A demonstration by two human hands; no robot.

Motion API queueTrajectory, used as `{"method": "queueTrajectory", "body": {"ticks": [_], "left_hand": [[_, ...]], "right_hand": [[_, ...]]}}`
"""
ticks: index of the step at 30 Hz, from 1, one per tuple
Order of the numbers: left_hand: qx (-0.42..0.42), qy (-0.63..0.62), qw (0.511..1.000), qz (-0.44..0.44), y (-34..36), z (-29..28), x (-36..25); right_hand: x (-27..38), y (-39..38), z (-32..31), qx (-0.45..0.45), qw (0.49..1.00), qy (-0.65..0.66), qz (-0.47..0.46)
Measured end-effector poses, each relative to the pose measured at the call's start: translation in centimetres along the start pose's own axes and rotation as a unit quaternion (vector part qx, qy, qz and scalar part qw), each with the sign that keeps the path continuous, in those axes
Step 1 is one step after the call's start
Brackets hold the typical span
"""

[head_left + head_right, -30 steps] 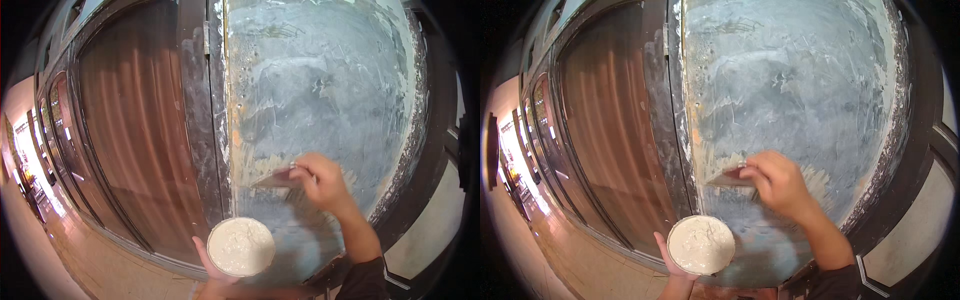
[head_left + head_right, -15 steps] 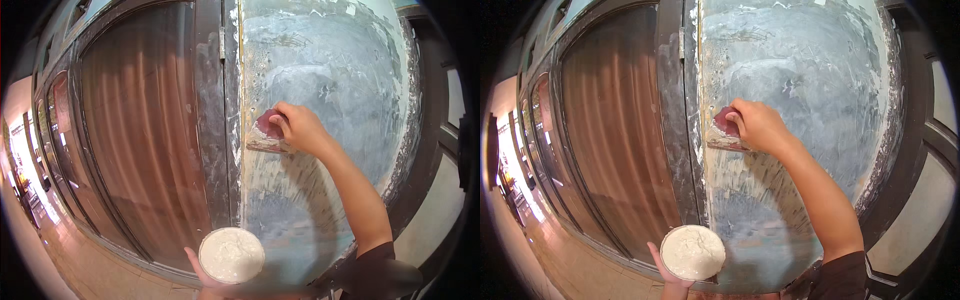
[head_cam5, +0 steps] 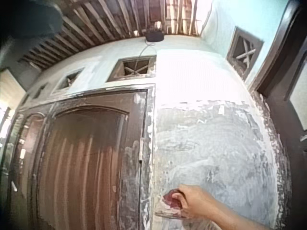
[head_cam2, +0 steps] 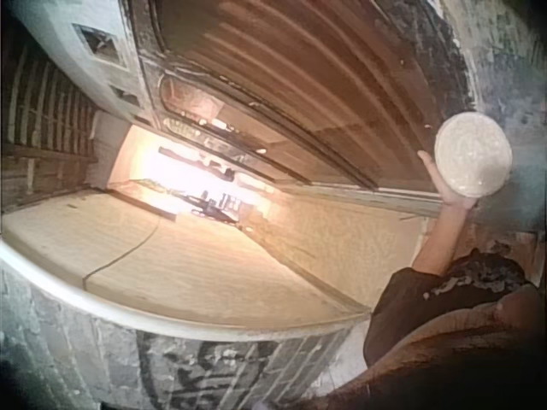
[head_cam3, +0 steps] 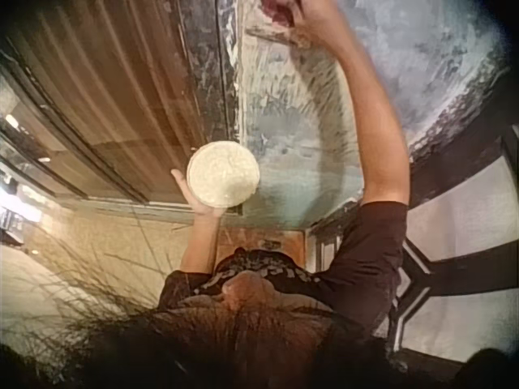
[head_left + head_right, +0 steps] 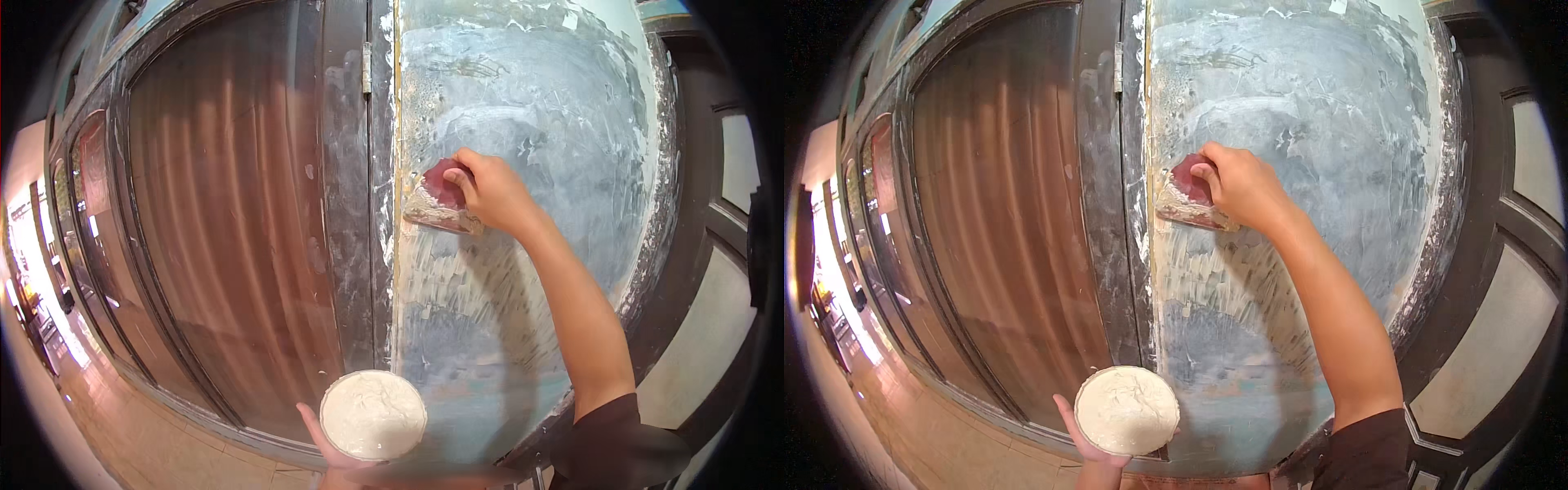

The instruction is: The person applies wall putty to a wall surface with a putty knife, spreading the filler from a container onto the wall.

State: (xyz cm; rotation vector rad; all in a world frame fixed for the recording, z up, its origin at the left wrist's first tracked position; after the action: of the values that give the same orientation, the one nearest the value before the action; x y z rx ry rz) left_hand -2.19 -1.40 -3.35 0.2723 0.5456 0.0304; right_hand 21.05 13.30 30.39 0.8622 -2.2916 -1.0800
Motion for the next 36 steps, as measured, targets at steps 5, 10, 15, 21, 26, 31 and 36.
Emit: {"method": "queueTrajectory", "body": {"ticks": [5,10,15,21,26,31,36], "left_hand": [[0.012,0.026,1.0,-0.004,-0.3,-0.2,-0.3],[-0.024,0.014,1.0,0.012,-0.6,0.0,-0.7],[-0.02,0.026,0.999,0.018,-1.2,0.5,-1.8],[-0.001,-0.018,1.0,-0.004,-0.9,-0.9,-1.9],[-0.017,0.007,1.0,0.021,-0.8,-0.1,-2.5],[0.009,-0.015,1.0,0.012,-1.1,-0.1,-2.8],[-0.011,-0.017,1.0,0.015,-0.8,-0.2,-3.4]], "right_hand": [[0.8,-1.5,1.9,0.001,0.997,-0.062,-0.049],[0.8,-0.6,1.2,-0.029,0.995,-0.074,-0.059],[1.0,-0.5,0.9,-0.015,1.0,-0.018,-0.006],[0.5,-1.0,1.7,-0.046,0.994,-0.076,-0.059],[0.7,-0.1,0.5,-0.036,0.999,-0.029,0.011],[1.4,-1.6,1.9,-0.012,0.995,-0.083,-0.046],[1.1,-0.1,0.2,-0.084,0.995,-0.041,0.024]]}}
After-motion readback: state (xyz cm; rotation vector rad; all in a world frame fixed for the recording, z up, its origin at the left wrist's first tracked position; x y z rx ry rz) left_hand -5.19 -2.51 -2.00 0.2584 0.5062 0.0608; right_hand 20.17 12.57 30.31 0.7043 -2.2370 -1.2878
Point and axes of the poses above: each hand's wrist, its own y-axis towards the middle knuckle, its own z-axis out of the palm, x = y × z, the point moved 1 cm from there along y, towards the middle knuckle, and after that the axes turned 7 degrees about y, right-handed, at the moved point
